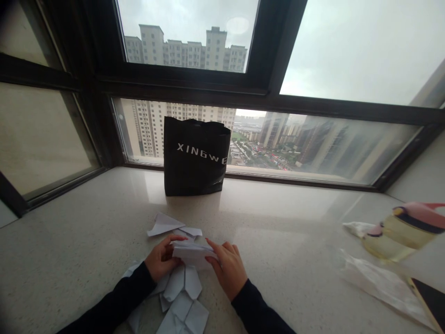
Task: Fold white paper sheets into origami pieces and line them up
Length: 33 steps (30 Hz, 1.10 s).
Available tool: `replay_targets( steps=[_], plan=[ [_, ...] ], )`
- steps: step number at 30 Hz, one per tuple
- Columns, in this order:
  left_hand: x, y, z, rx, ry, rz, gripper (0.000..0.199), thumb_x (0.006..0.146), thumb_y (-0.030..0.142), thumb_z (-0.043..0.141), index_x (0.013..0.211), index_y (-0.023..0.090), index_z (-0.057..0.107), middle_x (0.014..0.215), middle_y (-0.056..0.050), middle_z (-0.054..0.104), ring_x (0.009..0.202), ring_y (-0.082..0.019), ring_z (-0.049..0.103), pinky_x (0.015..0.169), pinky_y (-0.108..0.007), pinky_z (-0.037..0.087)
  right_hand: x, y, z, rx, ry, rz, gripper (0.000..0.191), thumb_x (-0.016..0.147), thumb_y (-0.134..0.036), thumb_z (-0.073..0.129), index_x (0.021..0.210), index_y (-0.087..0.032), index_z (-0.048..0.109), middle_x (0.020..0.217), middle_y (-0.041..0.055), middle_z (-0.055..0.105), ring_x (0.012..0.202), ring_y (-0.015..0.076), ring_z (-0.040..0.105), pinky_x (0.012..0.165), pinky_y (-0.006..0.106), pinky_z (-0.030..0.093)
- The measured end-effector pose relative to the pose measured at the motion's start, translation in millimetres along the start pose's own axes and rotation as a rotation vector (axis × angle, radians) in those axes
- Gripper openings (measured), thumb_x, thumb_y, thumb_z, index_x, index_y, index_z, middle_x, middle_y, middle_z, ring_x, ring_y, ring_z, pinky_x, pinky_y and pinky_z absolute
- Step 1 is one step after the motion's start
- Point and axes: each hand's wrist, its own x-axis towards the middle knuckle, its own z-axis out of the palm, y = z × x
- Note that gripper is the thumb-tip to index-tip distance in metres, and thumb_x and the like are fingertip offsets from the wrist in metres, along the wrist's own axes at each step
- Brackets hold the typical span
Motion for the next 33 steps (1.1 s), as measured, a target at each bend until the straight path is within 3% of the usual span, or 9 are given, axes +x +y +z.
replay_targets(
  steps=[6,11,15,17,20,23,25,30,33],
  plan=[
    [-6,1,1.0,0.157,-0.085,0.125,0.037,0.062,0.022,0.052,0.098,0.015,0.042,0.085,-0.004,0.055,0.069,-0.013,0.054,0.06,-0.023,0.044,1,0,-1,-0.047,-0.083,0.008,0.02,0.08,-0.027,0.044,0.093,-0.021,0.058,0.077,0.0045,0.065,0.07,0.0189,0.051,0.065,0.032,0.036],
    [-1,19,15.2,0.722,0.054,0.259,0.015,0.074,0.029,0.046,0.079,0.015,0.051,0.07,-0.004,0.059,0.06,-0.014,0.056,0.055,-0.023,0.044,3,3,-12,-0.079,-0.006,-0.021,0.018,0.08,-0.025,0.044,0.088,-0.02,0.06,0.074,0.0049,0.062,0.071,0.0187,0.05,0.067,0.032,0.036],
    [17,30,30.0,0.852,-0.012,0.301,0.012,0.077,0.024,0.043,0.076,0.015,0.051,0.069,-0.003,0.061,0.057,-0.012,0.056,0.052,-0.021,0.043,6,13,-33,-0.131,0.119,-0.026,0.019,0.077,-0.028,0.048,0.091,-0.021,0.059,0.098,0.0092,0.055,0.093,0.0237,0.045,0.078,0.037,0.034],
    [25,30,35.8,0.923,-0.078,0.316,0.011,0.078,0.021,0.042,0.081,0.015,0.05,0.072,-0.003,0.063,0.058,-0.011,0.057,0.053,-0.02,0.043,6,18,-40,-0.101,0.064,-0.015,0.024,0.078,-0.03,0.047,0.099,-0.022,0.056,0.1,0.0083,0.056,0.093,0.0222,0.047,0.079,0.036,0.035],
    [32,26,42.5,1.084,-0.189,0.341,0.019,0.074,0.015,0.048,0.093,0.015,0.048,0.078,-0.003,0.064,0.064,-0.013,0.058,0.06,-0.023,0.044,1,25,-42,-0.088,-0.116,0.028,0.021,0.081,-0.028,0.043,0.094,-0.023,0.058,0.08,0.0041,0.062,0.075,0.0175,0.054,0.069,0.031,0.039],
    [35,23,49.3,1.287,-0.256,0.38,0.033,0.069,0.02,0.056,0.101,0.014,0.047,0.09,-0.01,0.061,0.082,-0.025,0.055,0.073,-0.039,0.04,-3,29,-38,-0.129,-0.178,0.049,0.02,0.08,-0.025,0.043,0.087,-0.022,0.061,0.076,0.0042,0.061,0.071,0.017,0.056,0.065,0.03,0.039],
    [37,22,54.4,1.407,-0.28,0.404,0.032,0.071,0.028,0.055,0.097,0.011,0.049,0.092,-0.015,0.059,0.088,-0.031,0.052,0.074,-0.047,0.036,-4,29,-36,-0.138,-0.175,0.051,0.02,0.08,-0.024,0.042,0.087,-0.023,0.061,0.077,0.0039,0.061,0.072,0.0168,0.056,0.067,0.03,0.039],
    [44,21,63.3,1.605,-0.333,0.402,0.014,0.08,0.023,0.042,0.083,0.012,0.05,0.079,-0.014,0.06,0.079,-0.028,0.056,0.068,-0.041,0.041,-2,27,-39,-0.14,-0.211,0.068,0.019,0.078,-0.025,0.045,0.089,-0.022,0.06,0.077,0.0037,0.061,0.073,0.017,0.056,0.066,0.028,0.041],
    [46,20,65.3,1.66,-0.362,0.404,0.015,0.083,0.022,0.036,0.083,0.014,0.048,0.077,-0.01,0.06,0.077,-0.024,0.057,0.066,-0.037,0.042,-2,29,-43,-0.132,-0.22,0.1,0.019,0.079,-0.027,0.044,0.087,-0.02,0.06,0.076,0.0036,0.062,0.072,0.0165,0.056,0.063,0.026,0.042]
  ],
)
